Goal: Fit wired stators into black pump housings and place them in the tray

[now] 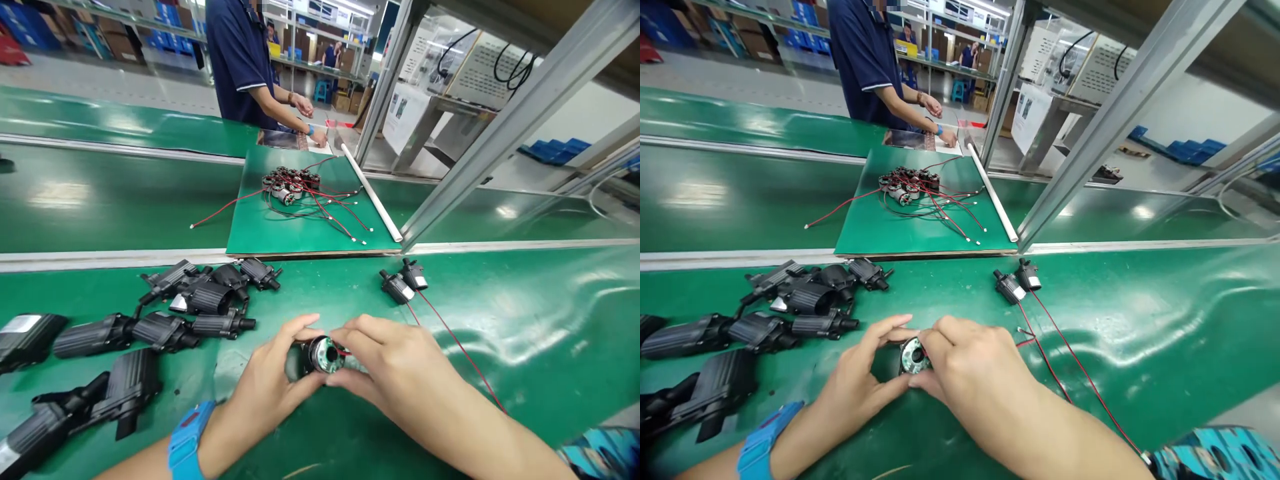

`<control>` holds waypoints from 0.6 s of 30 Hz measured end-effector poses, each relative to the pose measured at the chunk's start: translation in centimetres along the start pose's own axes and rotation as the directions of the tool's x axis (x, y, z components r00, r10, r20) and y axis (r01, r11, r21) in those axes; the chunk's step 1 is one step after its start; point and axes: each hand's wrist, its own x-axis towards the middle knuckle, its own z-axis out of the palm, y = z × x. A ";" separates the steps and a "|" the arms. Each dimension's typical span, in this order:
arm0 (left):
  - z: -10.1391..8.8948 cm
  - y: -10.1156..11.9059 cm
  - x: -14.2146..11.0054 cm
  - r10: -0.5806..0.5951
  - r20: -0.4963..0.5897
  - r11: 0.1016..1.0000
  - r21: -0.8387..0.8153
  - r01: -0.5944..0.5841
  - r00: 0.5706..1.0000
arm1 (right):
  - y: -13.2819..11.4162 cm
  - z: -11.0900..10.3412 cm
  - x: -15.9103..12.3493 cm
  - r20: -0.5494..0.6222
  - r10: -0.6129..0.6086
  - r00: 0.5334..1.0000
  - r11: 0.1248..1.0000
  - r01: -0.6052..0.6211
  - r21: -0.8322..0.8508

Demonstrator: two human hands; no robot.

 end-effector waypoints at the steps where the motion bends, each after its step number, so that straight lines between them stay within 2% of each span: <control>1: 0.1 0.0 0.0 0.017 -0.001 1.000 0.009 -0.017 1.000 | 0.0 0.6 0.1 0.019 0.019 1.000 1.000 -0.019 0.000; 8: 0.0 -0.3 -0.1 0.061 -0.001 0.997 0.057 -0.061 0.998 | 0.7 2.3 0.7 0.073 0.108 0.992 0.991 -0.113 0.074; 11: 0.0 -0.6 -0.1 0.078 -0.024 0.996 0.049 -0.076 0.997 | 0.9 2.4 0.9 0.082 0.108 0.991 0.980 -0.120 0.161; 14: -0.1 -0.7 0.0 0.148 -0.046 0.988 0.060 -0.145 0.988 | 1.0 2.3 1.0 0.101 0.084 0.991 0.964 -0.107 0.245; 16: -0.2 -0.6 0.1 0.227 -0.011 0.971 0.083 -0.225 0.974 | 1.1 2.3 0.9 0.127 0.057 0.990 0.964 -0.088 0.250; 18: -0.5 -0.4 0.1 0.288 0.073 0.944 0.145 -0.295 0.955 | 1.1 2.4 0.8 0.156 0.034 0.987 0.975 -0.067 0.214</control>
